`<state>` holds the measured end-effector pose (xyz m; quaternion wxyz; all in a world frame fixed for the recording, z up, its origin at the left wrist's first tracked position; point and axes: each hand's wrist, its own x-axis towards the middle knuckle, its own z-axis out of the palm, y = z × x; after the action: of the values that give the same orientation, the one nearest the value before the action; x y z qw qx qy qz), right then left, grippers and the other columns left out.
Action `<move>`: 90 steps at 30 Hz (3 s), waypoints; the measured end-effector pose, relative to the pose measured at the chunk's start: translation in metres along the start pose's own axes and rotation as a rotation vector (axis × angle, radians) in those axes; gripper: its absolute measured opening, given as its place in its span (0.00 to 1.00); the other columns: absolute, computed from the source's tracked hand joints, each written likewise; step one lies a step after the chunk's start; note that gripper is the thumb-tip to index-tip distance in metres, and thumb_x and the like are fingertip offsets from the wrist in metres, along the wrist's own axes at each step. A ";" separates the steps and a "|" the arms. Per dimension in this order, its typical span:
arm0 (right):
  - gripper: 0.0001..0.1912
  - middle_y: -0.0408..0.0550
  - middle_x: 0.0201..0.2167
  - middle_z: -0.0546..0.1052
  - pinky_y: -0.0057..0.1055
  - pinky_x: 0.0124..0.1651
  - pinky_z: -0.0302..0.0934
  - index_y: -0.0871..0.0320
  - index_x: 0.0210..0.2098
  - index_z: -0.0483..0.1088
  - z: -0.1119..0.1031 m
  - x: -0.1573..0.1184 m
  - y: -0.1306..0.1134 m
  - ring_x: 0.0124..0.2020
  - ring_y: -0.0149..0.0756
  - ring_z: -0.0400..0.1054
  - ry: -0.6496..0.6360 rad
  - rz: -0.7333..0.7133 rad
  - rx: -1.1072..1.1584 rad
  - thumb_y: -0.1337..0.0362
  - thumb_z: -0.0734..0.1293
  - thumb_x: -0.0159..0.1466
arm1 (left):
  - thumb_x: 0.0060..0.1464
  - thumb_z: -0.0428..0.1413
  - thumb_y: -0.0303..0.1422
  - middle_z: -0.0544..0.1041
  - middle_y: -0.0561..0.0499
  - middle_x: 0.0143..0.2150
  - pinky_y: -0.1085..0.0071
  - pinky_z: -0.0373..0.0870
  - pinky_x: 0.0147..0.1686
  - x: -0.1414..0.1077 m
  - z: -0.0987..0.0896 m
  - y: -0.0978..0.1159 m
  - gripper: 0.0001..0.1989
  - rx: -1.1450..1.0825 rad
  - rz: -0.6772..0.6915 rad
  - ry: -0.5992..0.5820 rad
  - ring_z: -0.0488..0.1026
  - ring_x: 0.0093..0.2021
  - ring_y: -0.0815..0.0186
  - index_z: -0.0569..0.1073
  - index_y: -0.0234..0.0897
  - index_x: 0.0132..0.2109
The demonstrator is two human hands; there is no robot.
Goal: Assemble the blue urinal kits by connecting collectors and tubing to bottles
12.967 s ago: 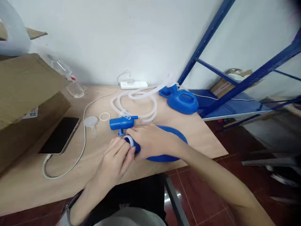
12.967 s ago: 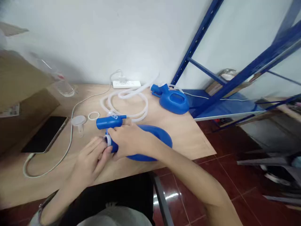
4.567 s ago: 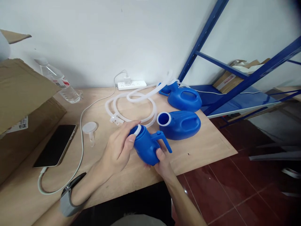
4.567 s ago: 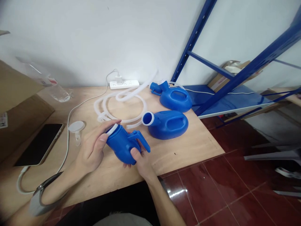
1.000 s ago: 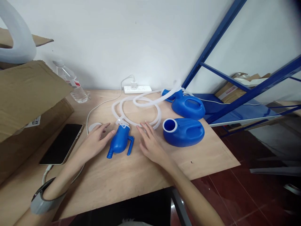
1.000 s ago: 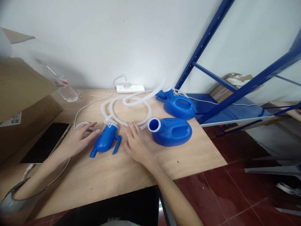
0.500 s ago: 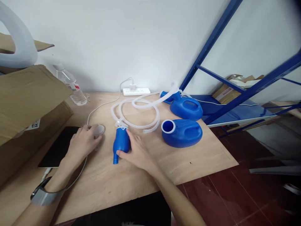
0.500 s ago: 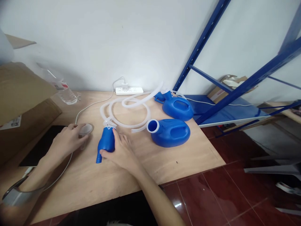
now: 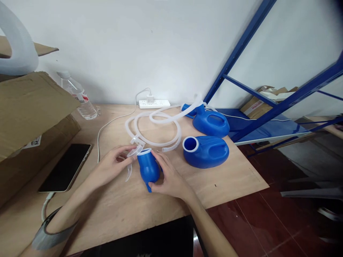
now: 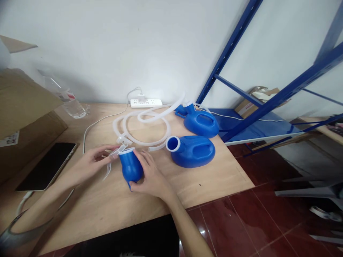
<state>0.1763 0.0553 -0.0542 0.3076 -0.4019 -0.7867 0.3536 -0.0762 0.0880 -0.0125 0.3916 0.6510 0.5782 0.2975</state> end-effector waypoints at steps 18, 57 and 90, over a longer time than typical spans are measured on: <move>0.59 0.58 0.68 0.64 0.54 0.65 0.67 0.47 0.76 0.43 0.025 0.001 -0.004 0.67 0.56 0.65 0.258 -0.105 -0.160 0.63 0.75 0.53 | 0.70 0.40 0.56 0.82 0.43 0.48 0.48 0.74 0.52 -0.017 0.036 0.010 0.28 0.279 0.010 0.116 0.79 0.50 0.46 0.73 0.41 0.50; 0.32 0.50 0.48 0.84 0.41 0.47 0.78 0.50 0.59 0.73 0.027 -0.010 -0.018 0.43 0.43 0.81 0.500 -0.013 -0.029 0.47 0.78 0.59 | 0.70 0.41 0.51 0.70 0.42 0.72 0.46 0.62 0.70 -0.027 0.055 0.033 0.32 -0.103 0.113 0.046 0.70 0.68 0.49 0.69 0.37 0.69; 0.26 0.40 0.29 0.63 0.25 0.30 0.60 0.47 0.52 0.74 0.011 0.006 -0.047 0.29 0.31 0.61 0.131 0.213 0.786 0.37 0.63 0.68 | 0.64 0.62 0.37 0.79 0.43 0.51 0.69 0.80 0.44 -0.070 0.008 0.028 0.22 0.337 0.831 0.145 0.82 0.45 0.61 0.73 0.42 0.62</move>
<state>0.1452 0.0367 -0.0219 0.4488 -0.3548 -0.5245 0.6305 -0.0660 0.0167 0.0117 0.0860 0.8600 0.3343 0.3758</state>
